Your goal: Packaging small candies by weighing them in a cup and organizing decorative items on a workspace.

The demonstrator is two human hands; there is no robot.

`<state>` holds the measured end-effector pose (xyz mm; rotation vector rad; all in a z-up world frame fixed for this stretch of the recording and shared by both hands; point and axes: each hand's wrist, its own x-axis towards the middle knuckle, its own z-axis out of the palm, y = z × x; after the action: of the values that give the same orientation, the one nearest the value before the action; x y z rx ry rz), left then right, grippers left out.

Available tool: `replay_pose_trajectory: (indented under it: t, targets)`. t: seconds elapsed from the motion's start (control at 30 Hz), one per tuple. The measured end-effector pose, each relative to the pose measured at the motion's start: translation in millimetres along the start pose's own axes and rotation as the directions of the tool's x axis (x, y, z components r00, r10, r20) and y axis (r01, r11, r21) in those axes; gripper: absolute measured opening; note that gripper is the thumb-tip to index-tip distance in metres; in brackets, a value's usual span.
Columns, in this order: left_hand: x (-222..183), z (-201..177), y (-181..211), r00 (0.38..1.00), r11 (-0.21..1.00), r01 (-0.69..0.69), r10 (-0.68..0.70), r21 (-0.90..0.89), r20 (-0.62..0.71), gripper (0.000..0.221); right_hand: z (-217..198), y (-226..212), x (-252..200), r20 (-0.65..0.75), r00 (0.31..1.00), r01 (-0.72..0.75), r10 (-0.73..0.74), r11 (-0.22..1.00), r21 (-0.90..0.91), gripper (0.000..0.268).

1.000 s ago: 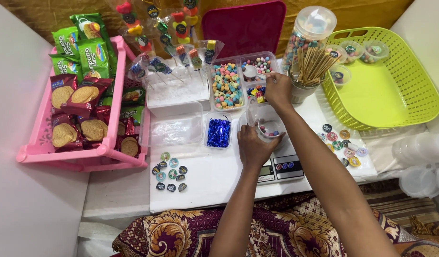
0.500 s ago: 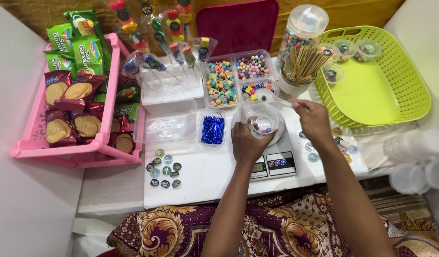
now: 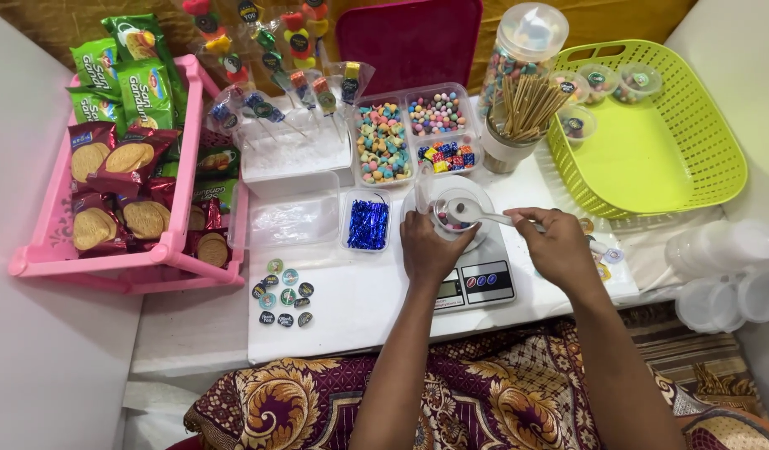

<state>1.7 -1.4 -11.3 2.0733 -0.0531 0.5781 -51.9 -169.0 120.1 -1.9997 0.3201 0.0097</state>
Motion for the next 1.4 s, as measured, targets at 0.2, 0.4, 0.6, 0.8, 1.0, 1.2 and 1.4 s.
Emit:
replay_pose_trajectory:
  t: [0.2,0.4,0.6,0.8,1.0,1.2,1.4]
  targets:
    - [-1.7,2.4,-6.7,0.999,0.999,-0.043,0.043,-0.002,0.002,0.072,12.0,1.7,-3.0,-0.045,0.998,0.049,-0.052,0.996,-0.08,0.024]
    - [-0.8,-0.7,-2.5,1.0,1.0,-0.023,0.023,0.012,0.017,0.072,23.3,-0.7,-3.6,-0.051,0.989,0.123,-0.136,0.972,-0.2,0.024]
    - [0.2,-0.3,-0.7,0.996,0.996,-0.085,0.085,-0.005,-0.025,0.067,20.0,-3.3,-12.0,-0.065,0.971,0.202,-0.232,0.932,-0.301,0.027]
    - [-2.4,5.6,-8.9,0.997,0.997,-0.074,0.074,0.003,-0.017,0.067,7.8,-24.3,-28.3,-0.12,0.927,0.289,-0.355,0.881,-0.374,0.035]
    - [-1.6,0.4,-3.3,0.999,0.999,-0.051,0.051,0.007,-0.001,0.069,13.1,5.1,4.4,-0.142,0.97,0.1,-0.196,0.858,-0.504,0.04]
    - [-1.5,1.8,-6.7,0.999,1.0,-0.022,0.022,0.002,0.04,0.074,54.0,9.1,91.3,-0.091,0.984,0.038,-0.154,0.679,-0.733,0.047]
    - [-1.4,1.3,-5.2,0.999,1.0,-0.03,0.029,0.006,0.046,0.072,98.4,4.9,152.5,-0.065,0.969,0.083,-0.238,0.561,-0.823,0.046]
